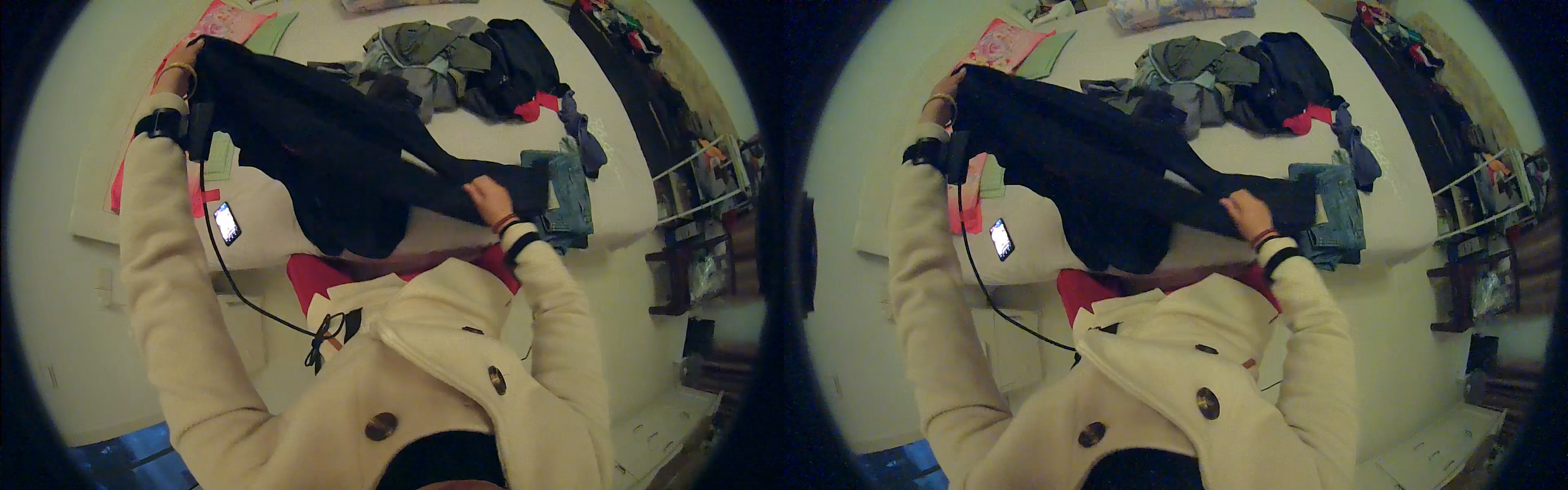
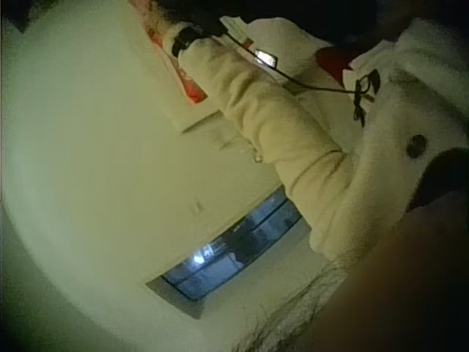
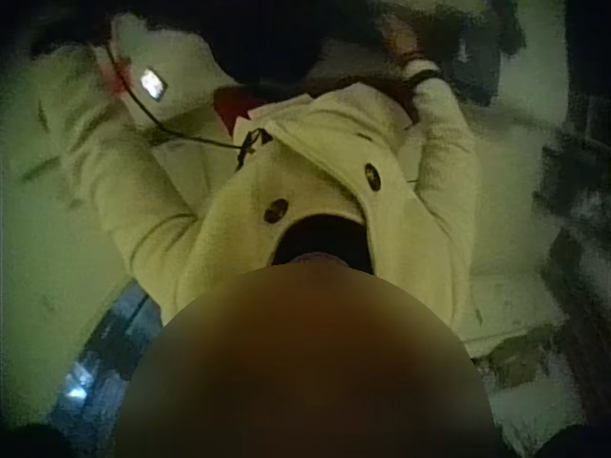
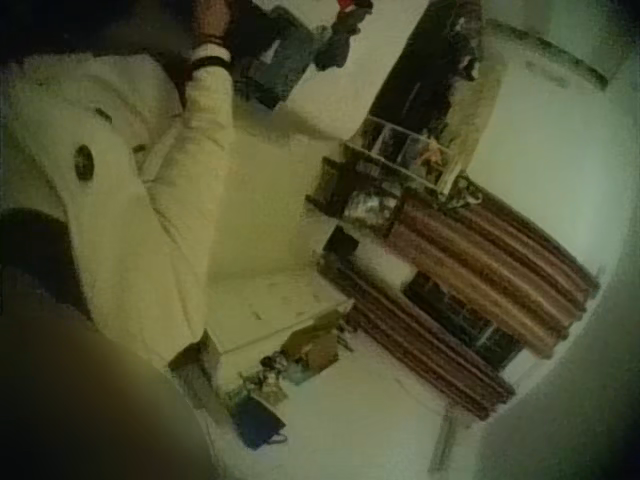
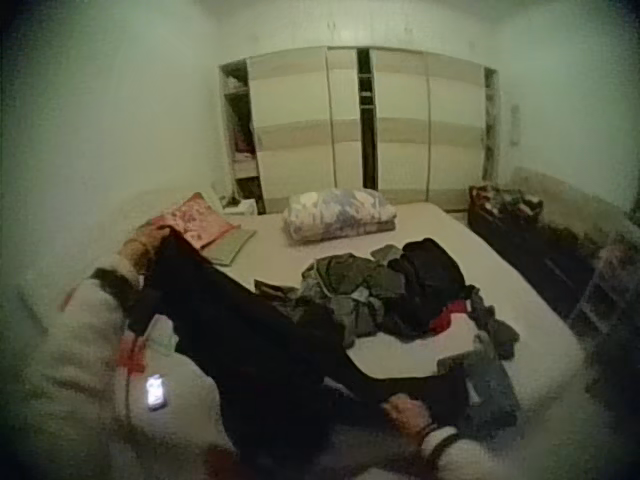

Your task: The person folds several garments on a bed, including a pair of black pants, a pair of blue jeans, and a black long-sleeved shirt. Each item is laid flat, smoothed, and folded into a compact rectangle before being stacked.

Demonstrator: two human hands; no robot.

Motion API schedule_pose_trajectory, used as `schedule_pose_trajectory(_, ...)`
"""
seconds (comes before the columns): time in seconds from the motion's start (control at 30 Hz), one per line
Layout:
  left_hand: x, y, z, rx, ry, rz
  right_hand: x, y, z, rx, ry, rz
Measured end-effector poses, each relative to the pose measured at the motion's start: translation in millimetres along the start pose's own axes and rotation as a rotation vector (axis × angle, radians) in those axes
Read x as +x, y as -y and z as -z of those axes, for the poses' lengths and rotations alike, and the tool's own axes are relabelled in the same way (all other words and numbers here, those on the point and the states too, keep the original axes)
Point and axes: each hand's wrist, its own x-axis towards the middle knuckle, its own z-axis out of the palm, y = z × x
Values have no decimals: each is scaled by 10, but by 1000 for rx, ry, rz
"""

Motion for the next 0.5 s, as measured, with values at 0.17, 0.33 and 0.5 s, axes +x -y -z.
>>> schedule_pose_trajectory(0.17, 29, 493, -63, 5, 31, 166, -419, 82, -644, 258, 214, 84)
schedule_pose_trajectory(0.33, 344, 814, 59, 82, 75, 63, -643, -138, -641, -21, 767, 69)
schedule_pose_trajectory(0.5, 555, 933, 140, 139, 40, 31, -464, -440, -425, -118, 603, -195)
